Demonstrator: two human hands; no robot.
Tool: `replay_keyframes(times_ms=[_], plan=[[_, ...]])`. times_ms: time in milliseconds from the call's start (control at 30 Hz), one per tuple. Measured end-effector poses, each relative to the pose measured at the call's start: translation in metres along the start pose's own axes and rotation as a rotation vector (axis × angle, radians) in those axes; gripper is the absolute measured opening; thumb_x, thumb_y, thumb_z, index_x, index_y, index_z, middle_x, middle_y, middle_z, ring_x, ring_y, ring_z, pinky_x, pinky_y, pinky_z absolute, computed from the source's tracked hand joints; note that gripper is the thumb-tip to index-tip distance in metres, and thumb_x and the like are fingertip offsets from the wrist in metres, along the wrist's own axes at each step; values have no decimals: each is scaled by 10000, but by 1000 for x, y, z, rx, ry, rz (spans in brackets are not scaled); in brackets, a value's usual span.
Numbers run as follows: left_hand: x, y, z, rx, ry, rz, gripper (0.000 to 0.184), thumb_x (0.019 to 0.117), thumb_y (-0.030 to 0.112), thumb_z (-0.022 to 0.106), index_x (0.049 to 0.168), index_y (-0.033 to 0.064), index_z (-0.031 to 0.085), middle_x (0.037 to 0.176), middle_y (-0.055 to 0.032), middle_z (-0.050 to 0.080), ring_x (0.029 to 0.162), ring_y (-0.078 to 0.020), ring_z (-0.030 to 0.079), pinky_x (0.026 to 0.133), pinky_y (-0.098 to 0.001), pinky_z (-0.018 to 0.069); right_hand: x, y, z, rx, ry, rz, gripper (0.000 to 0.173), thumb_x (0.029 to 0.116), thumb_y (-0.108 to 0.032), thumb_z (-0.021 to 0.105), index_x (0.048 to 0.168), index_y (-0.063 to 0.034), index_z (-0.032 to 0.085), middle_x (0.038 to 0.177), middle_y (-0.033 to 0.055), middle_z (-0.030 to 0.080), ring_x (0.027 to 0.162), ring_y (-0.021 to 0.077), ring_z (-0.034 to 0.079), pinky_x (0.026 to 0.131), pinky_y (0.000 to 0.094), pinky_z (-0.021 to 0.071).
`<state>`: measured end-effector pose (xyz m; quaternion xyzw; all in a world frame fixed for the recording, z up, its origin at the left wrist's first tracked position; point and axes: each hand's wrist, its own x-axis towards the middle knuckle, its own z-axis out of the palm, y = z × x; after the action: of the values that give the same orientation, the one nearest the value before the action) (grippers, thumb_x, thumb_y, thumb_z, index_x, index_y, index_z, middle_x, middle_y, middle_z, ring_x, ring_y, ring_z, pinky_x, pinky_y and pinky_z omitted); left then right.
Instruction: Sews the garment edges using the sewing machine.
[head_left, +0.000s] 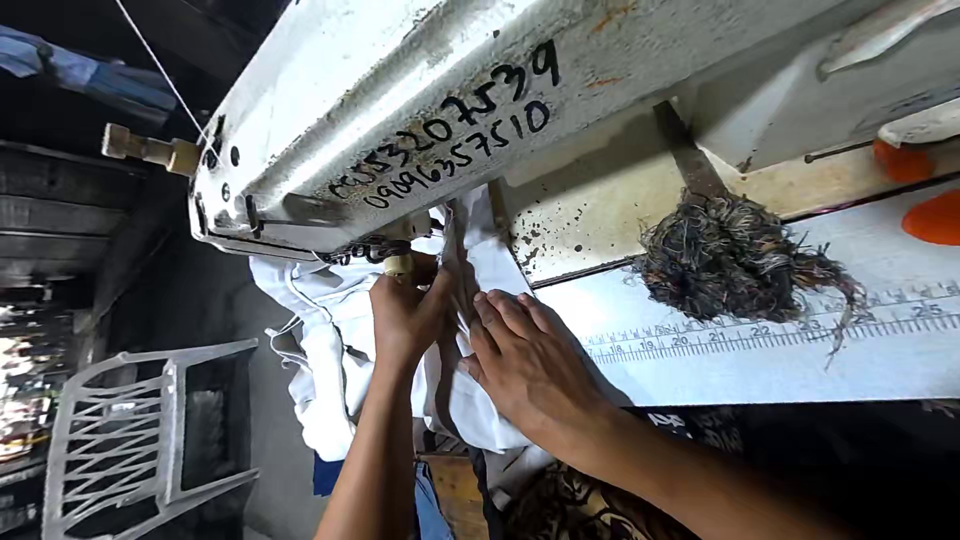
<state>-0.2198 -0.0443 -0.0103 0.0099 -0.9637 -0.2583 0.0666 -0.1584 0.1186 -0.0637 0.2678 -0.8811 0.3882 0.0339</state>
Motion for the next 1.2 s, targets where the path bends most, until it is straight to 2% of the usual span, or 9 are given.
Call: replay_keyframes(times_ms=[400, 533, 633, 700, 733, 867, 1000, 1100, 1200], plan=[[-1, 5, 6, 219, 25, 66, 113, 897, 118, 747, 951, 40, 686, 790, -36, 716, 658, -89, 677, 623, -314, 578, -1, 2, 1, 9, 44, 4, 301, 1059, -258, 456, 1102, -82, 697, 1348, 118, 665, 1353, 257, 564, 1138, 457, 422], [-6, -1, 8, 216, -20, 219, 294, 1009, 288, 619, 1126, 43, 730, 950, -71, 764, 786, -127, 733, 701, -347, 616, -3, 3, 3, 92, 164, 21, 277, 1036, -222, 487, 1028, -66, 716, 1228, 102, 723, 1286, 252, 620, 1113, 443, 461], [-8, -8, 5, 177, -107, 307, 377, 1061, 293, 475, 1144, 43, 745, 1191, -104, 717, 1062, -171, 694, 917, -359, 569, -5, 5, -7, 98, 369, 98, 190, 937, -178, 602, 830, -67, 712, 893, 84, 745, 974, 232, 729, 860, 366, 591], [-6, -18, 2, 174, -120, 376, 282, 1024, 179, 539, 1156, 41, 746, 1218, -108, 714, 1123, -207, 689, 973, -390, 559, -5, 6, -27, -21, 345, 166, 181, 890, -189, 635, 764, -71, 687, 747, 75, 675, 754, 233, 691, 653, 371, 564], [-5, -23, 1, 179, -116, 406, 250, 976, 114, 595, 1159, 42, 751, 1210, -109, 720, 1113, -234, 694, 964, -413, 564, -4, 6, -37, -73, 292, 198, 194, 891, -208, 638, 762, -69, 679, 732, 82, 656, 724, 251, 674, 627, 397, 548], [-2, -38, 7, 226, -68, 513, 253, 960, 155, 611, 1146, 93, 771, 1190, -83, 716, 1074, -278, 662, 889, -455, 542, 21, 16, -56, -201, 256, 18, 213, 965, -244, 631, 956, -58, 734, 913, 116, 707, 842, 315, 685, 693, 458, 551], [3, -49, 7, 192, -58, 575, 260, 964, 216, 593, 1117, 125, 782, 1183, -61, 721, 1134, -269, 658, 902, -492, 528, 73, 43, -52, -305, 1, -412, 225, 1000, -164, 577, 1138, -103, 744, 1148, 88, 725, 1120, 302, 671, 930, 504, 535], [11, -58, 3, 58, -51, 575, 264, 994, 243, 586, 1080, 109, 796, 1136, -56, 740, 1059, -213, 687, 886, -435, 542, 98, 63, -50, -404, -239, -450, 338, 1036, -273, 533, 1290, -123, 698, 1243, 133, 701, 1197, 376, 637, 999, 622, 473], [24, -59, -2, -73, -33, 487, 237, 1008, 232, 619, 1018, 59, 781, 1040, -86, 729, 913, -179, 706, 825, -356, 594, 107, 65, -57, -421, -308, -413, 402, 1055, -352, 449, 1306, -170, 706, 1296, 98, 686, 1223, 354, 622, 1062, 616, 430]])
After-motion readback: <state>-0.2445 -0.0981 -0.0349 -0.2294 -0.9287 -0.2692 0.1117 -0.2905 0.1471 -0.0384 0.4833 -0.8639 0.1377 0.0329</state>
